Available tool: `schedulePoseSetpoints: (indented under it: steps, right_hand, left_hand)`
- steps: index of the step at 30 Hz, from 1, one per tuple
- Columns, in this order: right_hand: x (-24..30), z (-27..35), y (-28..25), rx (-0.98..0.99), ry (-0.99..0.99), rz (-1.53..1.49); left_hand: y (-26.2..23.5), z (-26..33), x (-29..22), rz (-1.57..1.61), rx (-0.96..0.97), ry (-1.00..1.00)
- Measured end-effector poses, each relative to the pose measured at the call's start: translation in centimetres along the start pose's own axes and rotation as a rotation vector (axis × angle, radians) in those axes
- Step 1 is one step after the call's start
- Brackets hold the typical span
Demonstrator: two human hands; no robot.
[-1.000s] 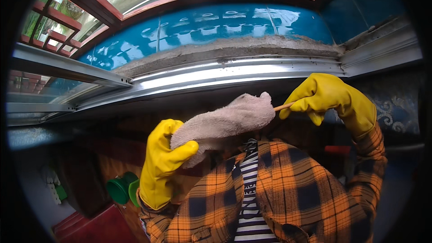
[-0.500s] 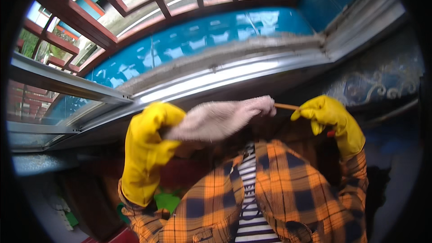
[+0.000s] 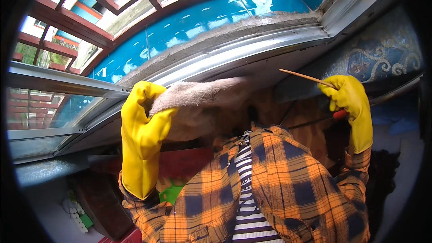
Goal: The person uses a cloth and a thin stick to clean the window frame and sill. They repeatedly wipe the frame, scrape along the edges with the stick, and wipe the sill area.
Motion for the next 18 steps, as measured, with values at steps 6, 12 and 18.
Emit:
schedulePoseSetpoints:
  steps: [6,12,18]
  right_hand:
    - [7.4,-0.6,12.0,0.431,-0.292,-0.400]
    - [13.2,-3.7,20.2,0.757,-0.426,-0.766]
    - [13.9,-3.4,21.1,1.009,-0.303,-0.318]
  left_hand:
    - [1.1,-1.2,-1.9,-0.057,0.082,0.027]
    - [0.3,0.3,-3.4,-0.009,0.224,-0.020]
    - [0.6,2.9,-4.1,-0.134,0.354,0.243]
Point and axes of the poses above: each hand's wrist, its own z-axis away from the middle knuckle, its own y-axis out of the palm, x = y × z, the point moved 6 cm from there along -z, towards the middle knuckle, and after that the axes turned 3 degrees about z, right-handed, at the moved point
